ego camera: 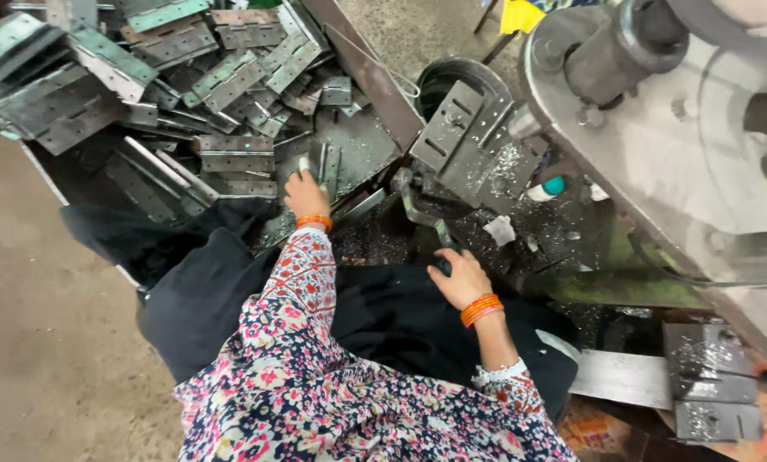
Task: The person places metal plates one by one into a fabrication machine, holding them in place by hand while a mechanical component presses down on them, then moves the finished parts into a storage bin.
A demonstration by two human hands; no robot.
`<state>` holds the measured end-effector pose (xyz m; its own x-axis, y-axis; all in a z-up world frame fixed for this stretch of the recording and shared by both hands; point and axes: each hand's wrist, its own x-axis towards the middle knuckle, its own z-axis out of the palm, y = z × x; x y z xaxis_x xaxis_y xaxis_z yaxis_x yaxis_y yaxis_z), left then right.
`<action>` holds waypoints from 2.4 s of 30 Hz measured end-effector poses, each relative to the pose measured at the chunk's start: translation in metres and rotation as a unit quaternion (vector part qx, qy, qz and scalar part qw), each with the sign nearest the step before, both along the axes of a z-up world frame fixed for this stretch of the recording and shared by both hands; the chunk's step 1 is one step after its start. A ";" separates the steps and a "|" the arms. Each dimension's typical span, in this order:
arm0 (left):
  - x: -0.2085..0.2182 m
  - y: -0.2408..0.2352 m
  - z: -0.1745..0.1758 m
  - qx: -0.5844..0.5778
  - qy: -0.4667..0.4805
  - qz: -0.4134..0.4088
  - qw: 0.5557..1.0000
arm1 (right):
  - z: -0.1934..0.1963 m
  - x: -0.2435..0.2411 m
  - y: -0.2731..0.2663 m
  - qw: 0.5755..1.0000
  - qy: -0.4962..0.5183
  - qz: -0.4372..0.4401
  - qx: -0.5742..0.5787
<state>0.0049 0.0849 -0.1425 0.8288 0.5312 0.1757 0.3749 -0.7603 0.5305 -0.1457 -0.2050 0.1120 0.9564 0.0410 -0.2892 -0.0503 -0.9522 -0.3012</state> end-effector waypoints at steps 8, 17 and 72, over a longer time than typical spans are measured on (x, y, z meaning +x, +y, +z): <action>0.029 0.022 -0.023 -0.250 -0.030 0.136 0.958 | 0.005 0.002 0.005 0.999 0.036 -0.021 -0.008; 0.004 -0.008 0.078 -0.416 -0.223 0.105 0.876 | 0.010 -0.001 0.006 0.998 0.056 -0.029 0.000; 0.023 -0.205 0.201 0.294 0.065 -0.408 0.862 | 0.010 0.022 -0.004 0.993 0.112 -0.006 -0.024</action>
